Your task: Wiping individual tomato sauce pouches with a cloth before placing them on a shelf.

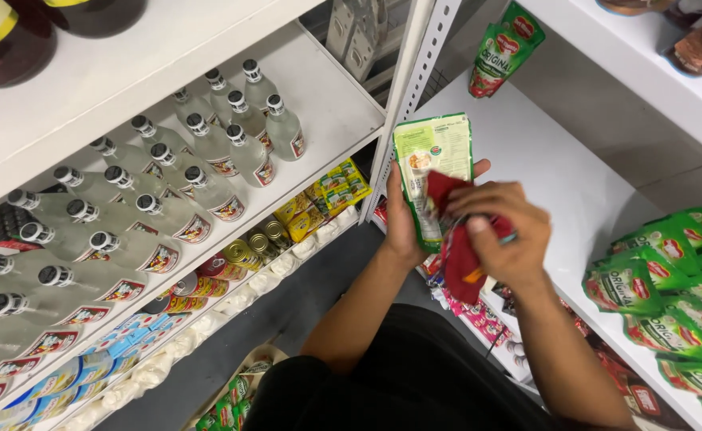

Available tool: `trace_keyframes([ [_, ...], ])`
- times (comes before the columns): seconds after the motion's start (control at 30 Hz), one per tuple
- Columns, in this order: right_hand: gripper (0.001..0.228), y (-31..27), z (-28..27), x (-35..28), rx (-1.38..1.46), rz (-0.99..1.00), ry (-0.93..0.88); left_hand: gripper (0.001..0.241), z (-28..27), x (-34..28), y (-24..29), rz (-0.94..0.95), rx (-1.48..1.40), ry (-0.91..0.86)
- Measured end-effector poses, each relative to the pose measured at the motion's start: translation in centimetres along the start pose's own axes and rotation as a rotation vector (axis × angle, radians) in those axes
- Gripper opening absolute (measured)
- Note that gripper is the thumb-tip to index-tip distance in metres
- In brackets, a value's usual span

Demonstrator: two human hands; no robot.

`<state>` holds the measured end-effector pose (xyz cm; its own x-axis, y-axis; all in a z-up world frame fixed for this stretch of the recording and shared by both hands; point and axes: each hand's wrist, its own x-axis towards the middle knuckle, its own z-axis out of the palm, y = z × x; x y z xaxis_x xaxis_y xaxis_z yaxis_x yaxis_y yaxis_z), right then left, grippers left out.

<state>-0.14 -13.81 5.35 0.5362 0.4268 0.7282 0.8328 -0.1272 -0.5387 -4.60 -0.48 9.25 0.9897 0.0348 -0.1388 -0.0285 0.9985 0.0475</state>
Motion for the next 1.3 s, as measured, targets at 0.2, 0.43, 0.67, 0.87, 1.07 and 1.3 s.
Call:
trace_keyframes([
  [0.2,0.044,-2.1,0.6,3.7,-0.225,0.006,0.040,0.066,-11.7,4.7,-2.7,-0.018,0.301,-0.172],
  [0.43,0.042,0.4,2.6,-1.0,-0.256,-0.008,-0.079,0.090,-7.6,4.7,0.6,-0.004,0.243,-0.246],
  [0.67,0.016,0.6,1.2,-0.8,0.012,-0.095,-0.034,0.109,-10.0,4.3,-0.7,-0.066,0.224,-0.278],
  [0.87,0.060,-1.4,0.9,3.8,-0.151,-0.095,0.018,0.077,-12.4,4.6,-2.9,-0.047,0.162,-0.189],
  [1.07,0.055,-1.6,2.6,0.8,-0.250,-0.037,-0.199,0.070,-6.5,2.1,-0.4,0.029,0.194,-0.154],
  [1.3,0.020,0.8,3.0,-2.9,-0.082,-0.137,-0.033,0.111,-7.1,3.0,1.3,-0.148,0.111,-0.225],
])
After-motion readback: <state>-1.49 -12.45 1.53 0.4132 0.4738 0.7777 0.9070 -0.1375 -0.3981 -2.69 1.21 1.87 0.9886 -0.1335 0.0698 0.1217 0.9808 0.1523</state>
